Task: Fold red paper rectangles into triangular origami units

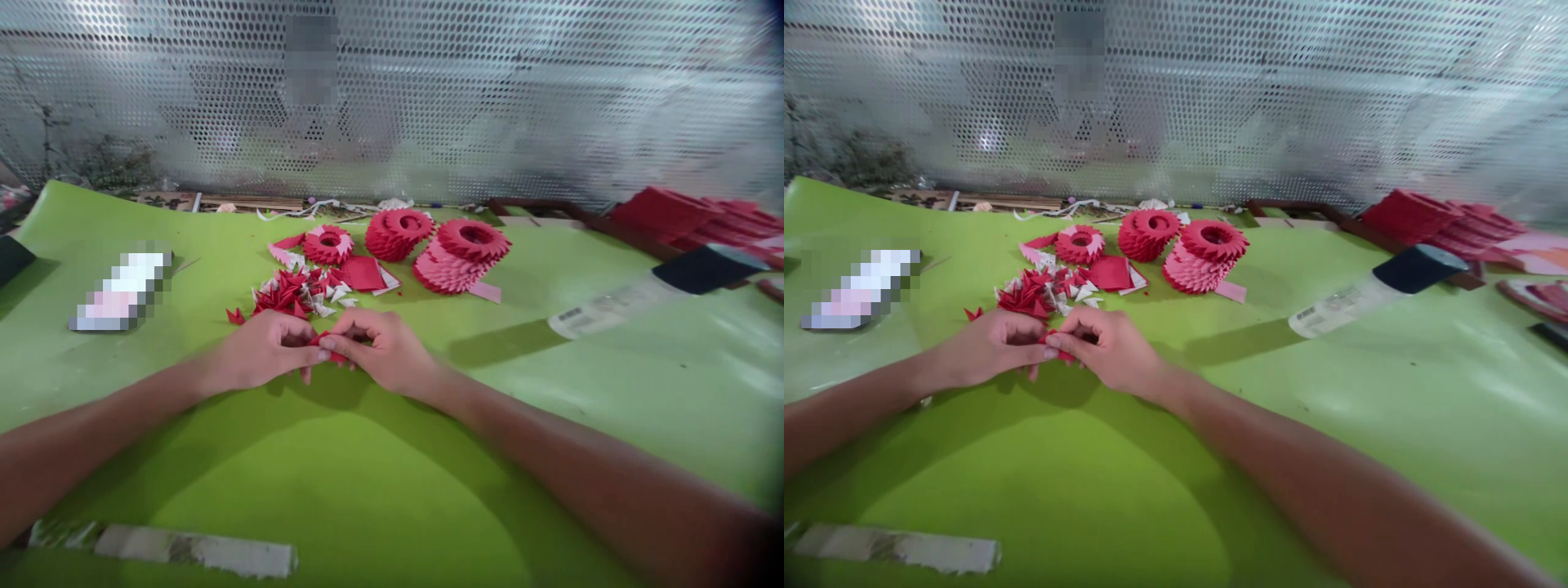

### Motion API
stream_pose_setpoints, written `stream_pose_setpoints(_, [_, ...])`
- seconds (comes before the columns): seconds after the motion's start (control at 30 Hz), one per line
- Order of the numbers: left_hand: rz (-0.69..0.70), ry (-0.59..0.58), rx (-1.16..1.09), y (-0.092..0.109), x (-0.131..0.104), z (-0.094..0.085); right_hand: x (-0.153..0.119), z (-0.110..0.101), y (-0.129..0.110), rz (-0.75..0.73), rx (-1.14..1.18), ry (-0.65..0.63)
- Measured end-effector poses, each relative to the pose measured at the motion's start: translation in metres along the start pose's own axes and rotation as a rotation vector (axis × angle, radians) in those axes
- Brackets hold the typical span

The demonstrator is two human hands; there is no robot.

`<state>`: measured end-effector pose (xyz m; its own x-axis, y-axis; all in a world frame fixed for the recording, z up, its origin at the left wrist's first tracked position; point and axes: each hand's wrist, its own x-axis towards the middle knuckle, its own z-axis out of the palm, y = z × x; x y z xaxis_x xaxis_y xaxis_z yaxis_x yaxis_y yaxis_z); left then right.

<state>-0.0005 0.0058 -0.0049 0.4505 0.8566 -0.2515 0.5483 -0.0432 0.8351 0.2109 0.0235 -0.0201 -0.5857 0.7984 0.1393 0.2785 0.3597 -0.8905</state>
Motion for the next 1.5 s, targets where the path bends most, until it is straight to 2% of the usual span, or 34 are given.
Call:
stream_pose_setpoints(0.4, [-0.019,0.045,0.025,0.000,-0.001,0.003,0.000,0.000,-0.003,0.031,-0.049,-0.050])
stream_pose_setpoints(0.53, [0.038,0.006,0.052,0.002,-0.002,-0.001,-0.001,0.000,-0.004,-0.011,-0.061,-0.015])
stream_pose_setpoints(0.67, [0.027,-0.065,0.044,0.002,-0.003,-0.007,-0.002,-0.002,-0.005,0.001,-0.109,0.029])
stream_pose_setpoints(0.97, [0.055,-0.040,0.129,0.001,-0.001,-0.005,-0.001,-0.002,-0.007,0.025,-0.106,0.017])
stream_pose_setpoints(1.2, [0.106,0.025,0.192,-0.002,-0.001,0.000,-0.001,-0.002,-0.007,0.040,-0.104,0.015])
stream_pose_setpoints(1.37, [0.150,0.031,0.182,-0.003,-0.002,0.000,-0.001,-0.001,-0.003,0.035,-0.082,0.020])
stream_pose_setpoints(1.5, [0.315,0.172,0.351,-0.006,-0.005,-0.003,0.000,-0.002,-0.001,0.079,-0.022,0.019])
